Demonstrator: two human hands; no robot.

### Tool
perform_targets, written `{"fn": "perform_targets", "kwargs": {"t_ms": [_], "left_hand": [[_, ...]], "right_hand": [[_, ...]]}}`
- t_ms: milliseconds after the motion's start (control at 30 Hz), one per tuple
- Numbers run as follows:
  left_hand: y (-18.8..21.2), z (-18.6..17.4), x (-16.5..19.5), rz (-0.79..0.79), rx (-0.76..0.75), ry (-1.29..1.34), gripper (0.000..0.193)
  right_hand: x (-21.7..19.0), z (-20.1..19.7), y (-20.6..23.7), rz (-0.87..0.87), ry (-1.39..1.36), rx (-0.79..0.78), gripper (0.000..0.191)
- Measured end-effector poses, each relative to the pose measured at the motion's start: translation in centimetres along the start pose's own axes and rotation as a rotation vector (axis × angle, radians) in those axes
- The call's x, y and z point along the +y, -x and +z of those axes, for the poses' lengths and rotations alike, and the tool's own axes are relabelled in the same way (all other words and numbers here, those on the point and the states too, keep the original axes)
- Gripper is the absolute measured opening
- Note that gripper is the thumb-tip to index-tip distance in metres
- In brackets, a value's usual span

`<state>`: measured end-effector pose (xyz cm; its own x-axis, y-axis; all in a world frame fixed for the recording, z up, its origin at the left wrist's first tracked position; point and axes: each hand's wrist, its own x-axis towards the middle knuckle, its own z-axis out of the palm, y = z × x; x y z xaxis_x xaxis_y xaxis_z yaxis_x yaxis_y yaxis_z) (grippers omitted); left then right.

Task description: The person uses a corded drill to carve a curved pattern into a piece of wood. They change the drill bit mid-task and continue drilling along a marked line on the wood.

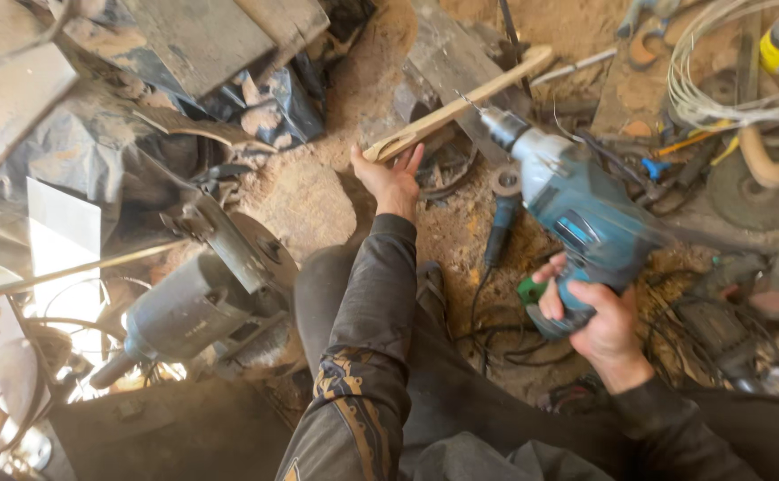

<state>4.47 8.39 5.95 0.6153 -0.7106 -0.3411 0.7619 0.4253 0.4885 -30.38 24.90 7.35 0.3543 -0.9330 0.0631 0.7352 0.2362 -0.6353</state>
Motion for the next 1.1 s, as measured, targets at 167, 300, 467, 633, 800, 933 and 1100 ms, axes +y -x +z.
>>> {"fn": "perform_targets", "kwargs": {"t_ms": [167, 300, 467, 633, 800, 933, 1100], "left_hand": [[1.3, -1.6, -2.5, 0.018, -0.048, 0.008, 0.050], [0.8, -2.0, -4.2, 0.103, -0.137, 0.084, 0.056], [-1.8, -2.6, -8.2, 0.145, -0.071, 0.097, 0.080], [-1.8, -5.5, -10.0, 0.165, -0.290, -0.033, 0.088], [-0.6, -7.7, -8.9, 0.061, -0.406, 0.051, 0.082], [-1.6, -7.6, -8.1, 0.045, -0.297, -0.088, 0.067], [-4.0, -7.7, -7.5, -0.228, -0.213, -0.262, 0.047]], "right_hand": [[0.7, -0.5, 0.4, 0.100, -0.006, 0.050, 0.041], [1.2, -0.9, -0.2, 0.123, 0.012, 0.079, 0.042], [3.2, -1.8, -1.4, 0.152, -0.047, 0.110, 0.043], [6.3, -3.3, -2.8, 0.205, -0.124, 0.204, 0.044], [7.9, -4.6, -3.7, 0.271, -0.242, 0.232, 0.042], [8.5, -5.0, -4.3, 0.285, -0.244, 0.234, 0.042], [9.2, -5.1, -4.6, 0.307, -0.192, 0.243, 0.044]]}}
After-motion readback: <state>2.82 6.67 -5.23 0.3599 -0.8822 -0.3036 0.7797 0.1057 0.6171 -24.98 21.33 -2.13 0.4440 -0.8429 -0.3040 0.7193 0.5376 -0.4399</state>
